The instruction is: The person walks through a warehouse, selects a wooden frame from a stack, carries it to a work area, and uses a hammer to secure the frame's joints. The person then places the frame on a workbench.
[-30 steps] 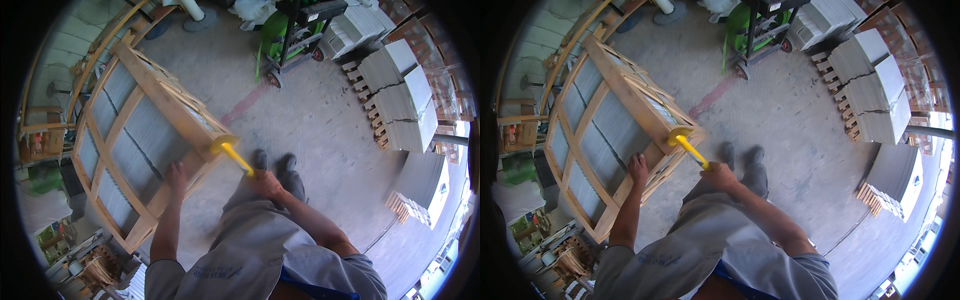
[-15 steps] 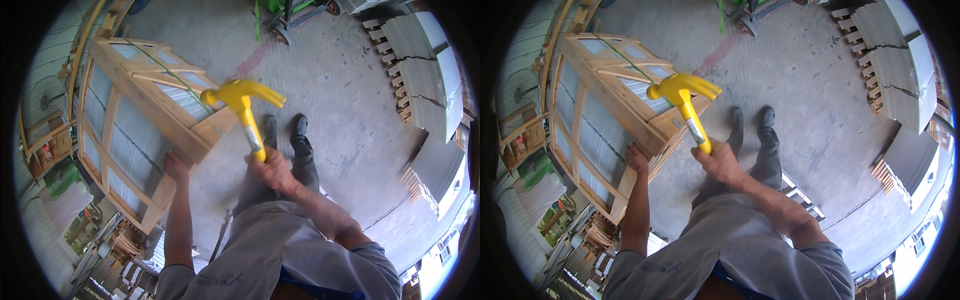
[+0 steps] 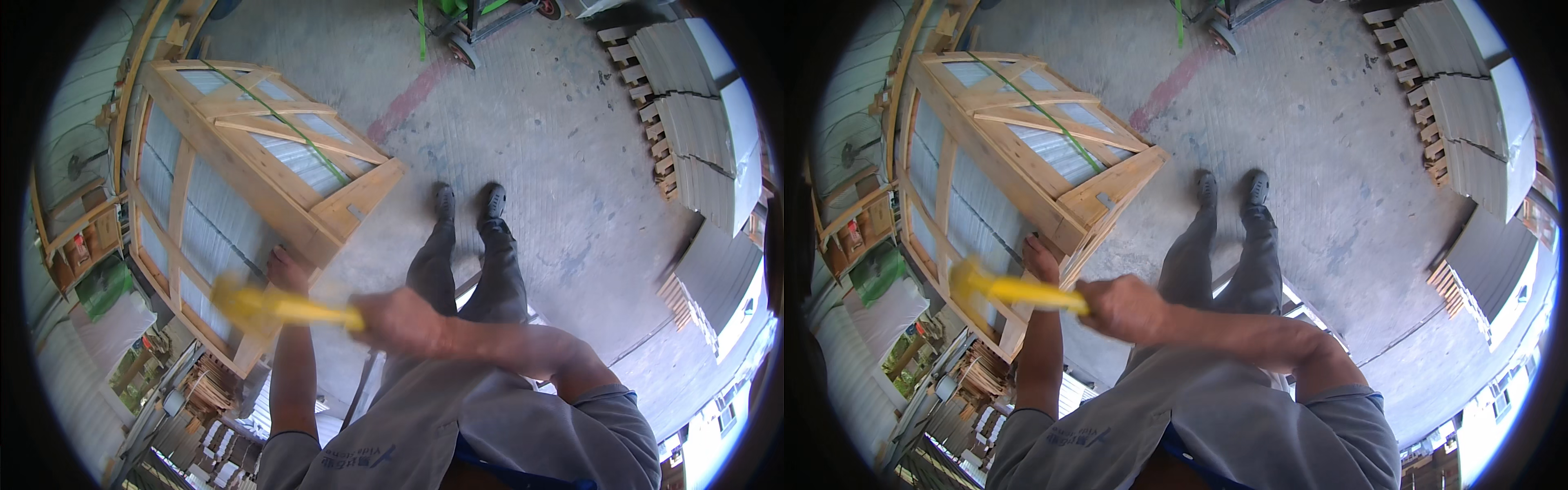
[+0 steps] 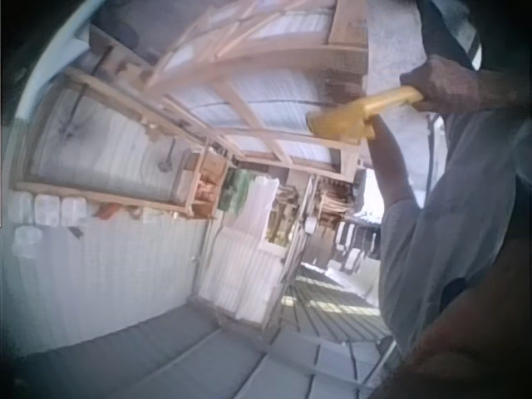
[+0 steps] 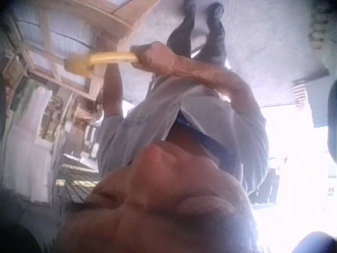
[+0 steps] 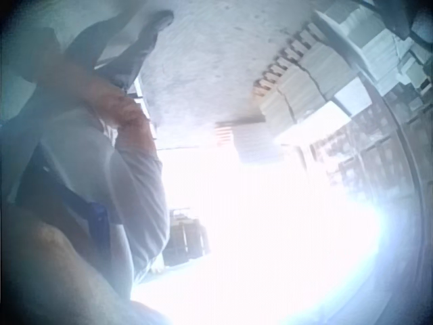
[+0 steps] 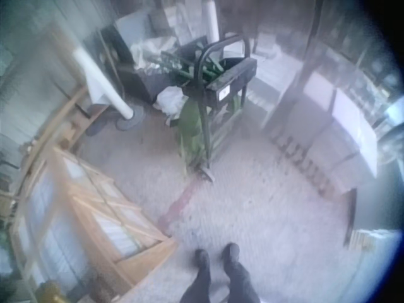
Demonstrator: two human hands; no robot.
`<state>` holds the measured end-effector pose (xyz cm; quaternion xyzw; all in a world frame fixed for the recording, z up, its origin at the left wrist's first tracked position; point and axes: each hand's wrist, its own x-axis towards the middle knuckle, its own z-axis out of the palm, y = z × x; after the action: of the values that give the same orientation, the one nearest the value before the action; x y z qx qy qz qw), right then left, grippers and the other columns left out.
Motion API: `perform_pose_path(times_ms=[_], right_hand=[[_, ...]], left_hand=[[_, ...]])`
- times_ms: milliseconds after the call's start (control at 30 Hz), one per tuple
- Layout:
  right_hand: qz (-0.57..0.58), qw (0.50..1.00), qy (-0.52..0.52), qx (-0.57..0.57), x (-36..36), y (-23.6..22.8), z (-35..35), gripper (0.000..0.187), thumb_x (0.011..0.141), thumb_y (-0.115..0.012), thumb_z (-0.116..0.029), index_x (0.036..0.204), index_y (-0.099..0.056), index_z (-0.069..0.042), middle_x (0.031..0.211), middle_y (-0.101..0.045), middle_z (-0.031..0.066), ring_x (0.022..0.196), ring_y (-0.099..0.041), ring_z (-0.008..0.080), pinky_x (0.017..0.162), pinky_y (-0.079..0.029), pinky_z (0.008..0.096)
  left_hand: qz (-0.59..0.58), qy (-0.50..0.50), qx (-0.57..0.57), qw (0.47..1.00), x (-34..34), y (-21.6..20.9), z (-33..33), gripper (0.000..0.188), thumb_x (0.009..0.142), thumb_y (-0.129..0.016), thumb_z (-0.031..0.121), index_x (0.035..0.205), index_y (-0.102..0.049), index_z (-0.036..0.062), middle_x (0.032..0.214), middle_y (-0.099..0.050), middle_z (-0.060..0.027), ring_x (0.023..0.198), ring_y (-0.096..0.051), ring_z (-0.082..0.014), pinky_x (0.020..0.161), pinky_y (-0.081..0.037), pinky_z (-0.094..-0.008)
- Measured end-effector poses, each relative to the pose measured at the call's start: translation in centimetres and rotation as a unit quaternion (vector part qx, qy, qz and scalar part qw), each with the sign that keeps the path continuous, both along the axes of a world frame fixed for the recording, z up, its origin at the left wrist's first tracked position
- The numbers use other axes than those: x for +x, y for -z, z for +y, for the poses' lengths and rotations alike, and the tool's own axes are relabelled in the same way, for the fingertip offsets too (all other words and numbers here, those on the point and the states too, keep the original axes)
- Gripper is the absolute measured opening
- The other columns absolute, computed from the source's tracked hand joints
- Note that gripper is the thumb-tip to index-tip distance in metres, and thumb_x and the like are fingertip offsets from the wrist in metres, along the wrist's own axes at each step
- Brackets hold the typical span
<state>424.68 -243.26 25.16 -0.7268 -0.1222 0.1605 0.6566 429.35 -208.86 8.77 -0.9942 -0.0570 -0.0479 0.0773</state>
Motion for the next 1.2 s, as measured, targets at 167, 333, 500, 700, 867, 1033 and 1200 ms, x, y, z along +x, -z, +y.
perform_pose_path(times_ms=[167, 333, 500, 700, 867, 1033, 1200], right_hand=[[-0.169, 0.977, 0.0, -0.132, -0.5, 4.1, 1.0, 0.017, 0.085, -0.062, -0.02, 0.093, -0.056, -0.006, 0.07, -0.061, 0.0072, 0.058, -0.065, 0.0238, 0.052, -0.054, 0.0349], [-0.053, 0.942, 0.008, -0.332, -0.3, 12.9, 1.4, 0.011, 0.084, -0.059, -0.016, 0.086, -0.053, -0.007, 0.068, -0.059, 0.0106, 0.056, -0.061, 0.029, 0.05, -0.051, 0.0388], [-0.007, 0.955, 0.018, -0.297, -1.2, 10.3, 2.3, 0.017, 0.084, -0.061, -0.019, 0.085, -0.054, -0.004, 0.068, -0.062, 0.015, 0.061, -0.063, 0.0328, 0.054, -0.051, 0.0422], [0.112, 0.971, 0.04, -0.209, 0.2, 5.7, 2.8, 0.023, 0.085, -0.061, -0.026, 0.092, -0.059, -0.005, 0.074, -0.064, 0.0208, 0.07, -0.064, 0.0399, 0.066, -0.051, 0.0496], [-0.039, 0.973, 0.022, -0.227, 1.3, 4.2, 2.9, 0.02, 0.084, -0.064, -0.021, 0.087, -0.056, -0.003, 0.064, -0.062, 0.0182, 0.059, -0.062, 0.0389, 0.053, -0.05, 0.0459], [-0.068, 0.93, -0.056, -0.357, 1.6, 7.5, 4.6, 0.022, 0.086, -0.062, -0.024, 0.085, -0.055, -0.003, 0.068, -0.063, 0.0196, 0.065, -0.063, 0.0403, 0.059, -0.05, 0.0475], [-0.034, 0.913, -0.072, -0.401, 0.4, 9.6, 4.6, 0.024, 0.087, -0.06, -0.027, 0.086, -0.056, -0.003, 0.072, -0.064, 0.023, 0.07, -0.063, 0.0429, 0.063, -0.05, 0.0488]], left_hand=[[0.058, 0.093, -0.129, 0.986, -0.3, 1.1, 2.9, 0.029, 0.096, -0.043, 0.022, 0.094, -0.064, 0.0019, 0.09, -0.067, -0.0164, 0.082, -0.063, -0.0339, 0.074, -0.049, -0.0472], [0.024, -0.071, -0.057, 0.996, -0.5, 1.7, 1.9, 0.05, 0.098, -0.031, 0.04, 0.103, -0.064, 0.0026, 0.102, -0.065, -0.0216, 0.096, -0.06, -0.0405, 0.083, -0.045, -0.0517], [0.022, -0.047, 0.001, 0.999, 0.4, 0.3, 0.1, 0.044, 0.097, -0.034, 0.036, 0.092, -0.065, 0.0048, 0.09, -0.068, -0.018, 0.084, -0.063, -0.0404, 0.077, -0.048, -0.0517], [0.046, -0.072, -0.001, 0.996, -0.1, 0.9, 0.2, 0.04, 0.096, -0.037, 0.033, 0.085, -0.065, 0.0066, 0.083, -0.069, -0.0149, 0.076, -0.064, -0.0374, 0.073, -0.049, -0.0519], [0.067, -0.153, -0.006, 0.986, 0.0, 0.8, -0.3, 0.044, 0.096, -0.037, 0.038, 0.084, -0.067, 0.0085, 0.09, -0.068, -0.0139, 0.092, -0.061, -0.0345, 0.089, -0.039, -0.054], [0.026, -0.189, -0.113, 0.975, 0.3, -2.7, -1.1, 0.044, 0.093, -0.041, 0.038, 0.079, -0.069, 0.0073, 0.084, -0.068, -0.0147, 0.088, -0.063, -0.0333, 0.088, -0.041, -0.0512], [0.024, -0.187, -0.184, 0.965, -0.1, -4.0, -1.2, 0.045, 0.094, -0.039, 0.037, 0.084, -0.071, 0.0069, 0.092, -0.069, -0.015, 0.094, -0.063, -0.0313, 0.093, -0.04, -0.049]])
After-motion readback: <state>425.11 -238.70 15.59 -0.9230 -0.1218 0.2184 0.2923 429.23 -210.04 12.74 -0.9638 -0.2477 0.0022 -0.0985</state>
